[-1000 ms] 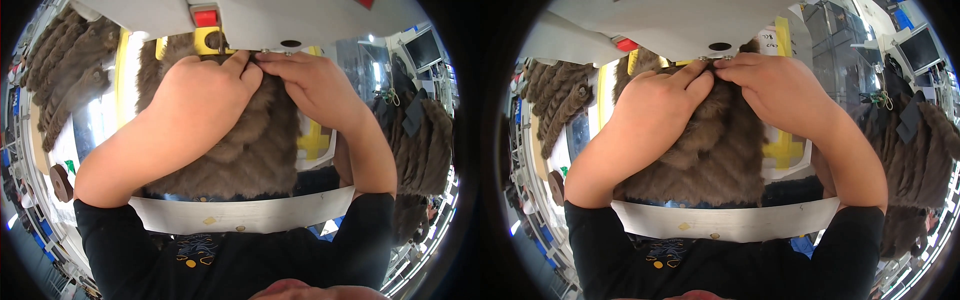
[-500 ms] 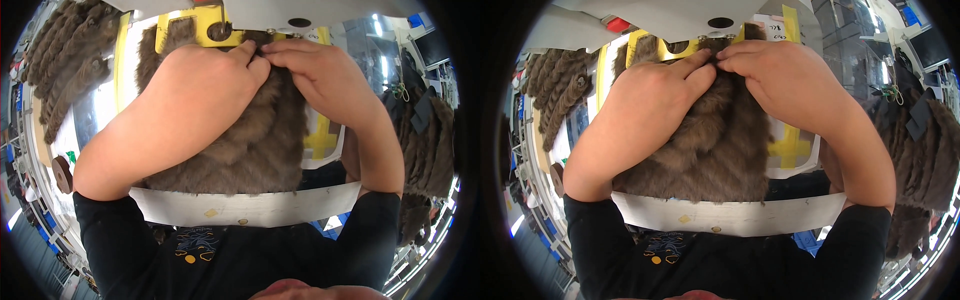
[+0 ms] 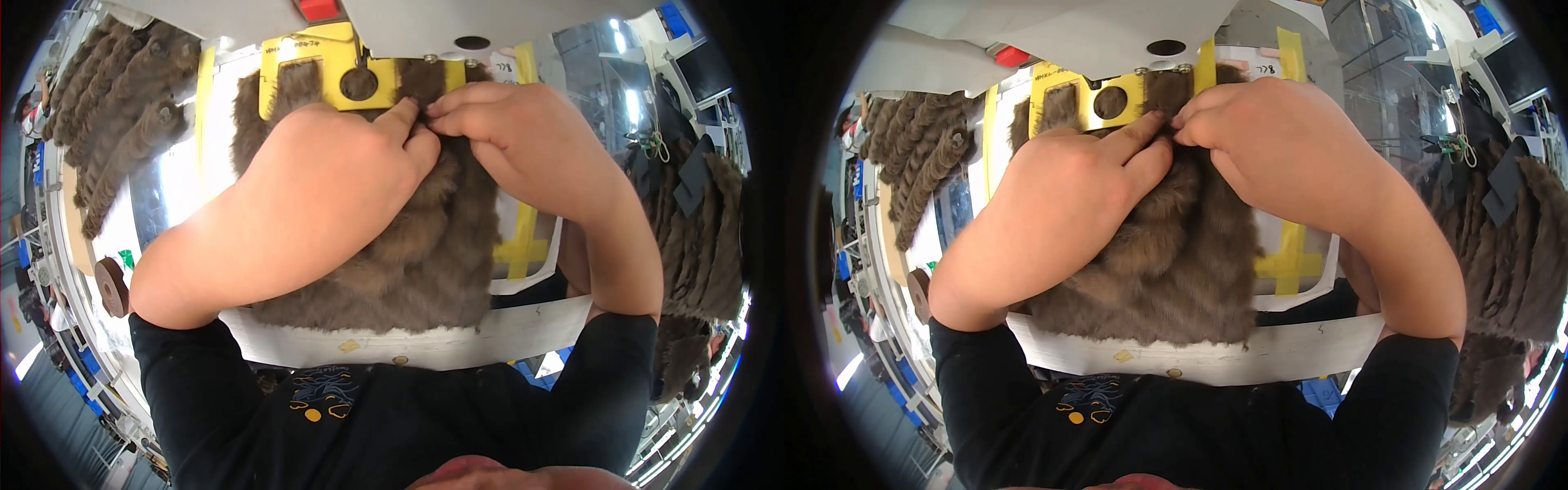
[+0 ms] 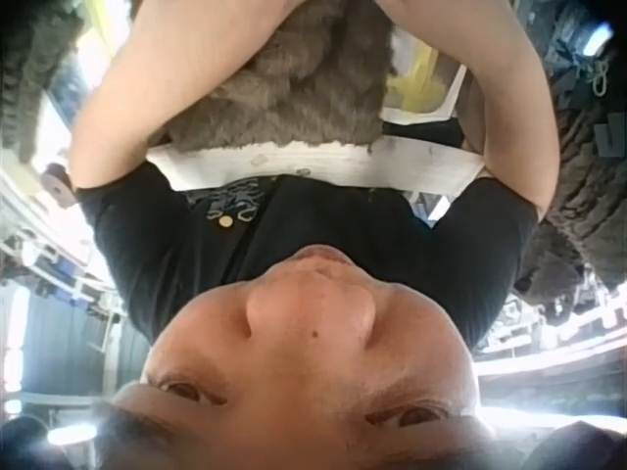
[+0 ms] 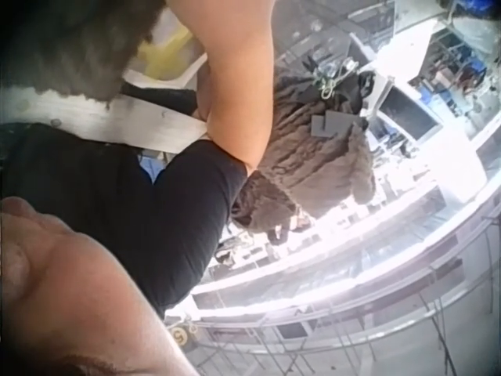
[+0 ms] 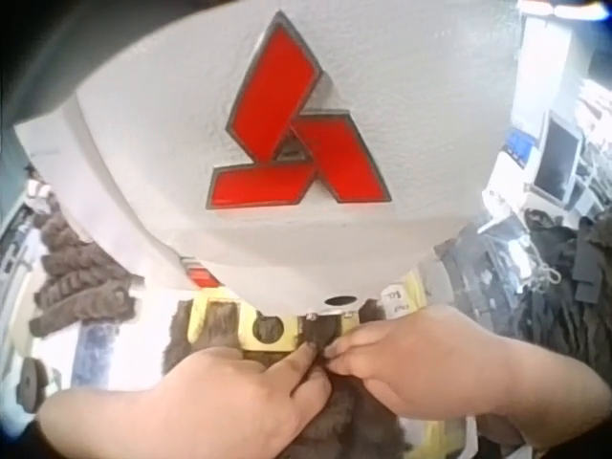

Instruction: Sewing fur strips onto a fur base using an industrial sewing machine.

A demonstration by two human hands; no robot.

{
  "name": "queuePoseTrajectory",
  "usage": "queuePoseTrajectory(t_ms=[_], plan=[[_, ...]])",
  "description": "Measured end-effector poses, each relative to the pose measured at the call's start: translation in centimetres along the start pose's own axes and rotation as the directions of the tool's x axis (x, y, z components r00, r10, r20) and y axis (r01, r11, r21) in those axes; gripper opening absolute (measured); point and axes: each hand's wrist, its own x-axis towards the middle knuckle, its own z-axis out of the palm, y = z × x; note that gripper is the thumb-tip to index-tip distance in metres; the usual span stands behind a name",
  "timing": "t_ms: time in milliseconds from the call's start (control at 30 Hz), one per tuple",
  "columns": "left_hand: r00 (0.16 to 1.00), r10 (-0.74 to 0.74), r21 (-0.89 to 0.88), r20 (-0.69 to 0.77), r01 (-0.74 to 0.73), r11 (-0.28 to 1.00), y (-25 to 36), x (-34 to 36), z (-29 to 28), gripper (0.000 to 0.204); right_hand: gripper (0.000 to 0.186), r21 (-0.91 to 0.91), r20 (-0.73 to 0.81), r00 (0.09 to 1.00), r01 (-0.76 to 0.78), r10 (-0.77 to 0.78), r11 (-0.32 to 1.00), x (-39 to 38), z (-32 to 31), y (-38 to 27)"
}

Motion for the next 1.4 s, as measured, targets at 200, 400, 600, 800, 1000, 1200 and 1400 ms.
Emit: queuePoseTrajectory(t_ms=[200, 400, 600, 800, 1000, 1200, 1400], plan=[[0.999, 0.024, 0.006, -0.024, -0.024, 1.0, 0.1, 0.2, 0.5, 0.04, 0.027, -0.055, -0.005, 1.0, -0.013, 0.013, 0.998, -0.4, -0.5, -0.1], [1.0, 0.027, -0.041, -0.009, -0.027, 0.999, 0.1, 0.1, 0.1, 0.047, 0.029, -0.017, 0.008, 0.999, -0.05, 0.05, 0.999, -0.7, -0.3, -0.2], [1.0, -0.005, -0.044, -0.001, 0.005, 0.999, -0.2, -0.2, -0.1, 0.045, 0.022, -0.043, -0.069, 0.997, 0.023, -0.026, 0.999, -0.6, 0.4, 0.0], [1.0, -0.001, -0.018, -0.006, 0.001, 1.0, -0.4, -0.2, -0.6, 0.046, 0.025, -0.089, -0.042, 0.999, 0.014, -0.018, 0.996, -0.8, 0.2, -0.2], [1.0, 0.007, -0.029, -0.011, -0.007, 1.0, -0.4, -0.7, -0.2, 0.057, 0.026, -0.096, 0.002, 1.0, -0.014, 0.014, 0.995, -0.5, -0.1, -0.8], [0.986, 0.098, -0.112, -0.131, -0.113, 0.987, -0.4, -0.7, 1.6, 0.056, 0.028, -0.161, 0.016, 0.994, -0.103, 0.106, 0.982, -1.2, -1.1, -1.4], [0.983, 0.119, -0.22, -0.14, -0.148, 0.964, 1.4, 0.0, 1.8, 0.03, 0.029, -0.159, -0.019, 0.978, -0.21, 0.209, 0.965, -3.6, -2.2, -1.0]])
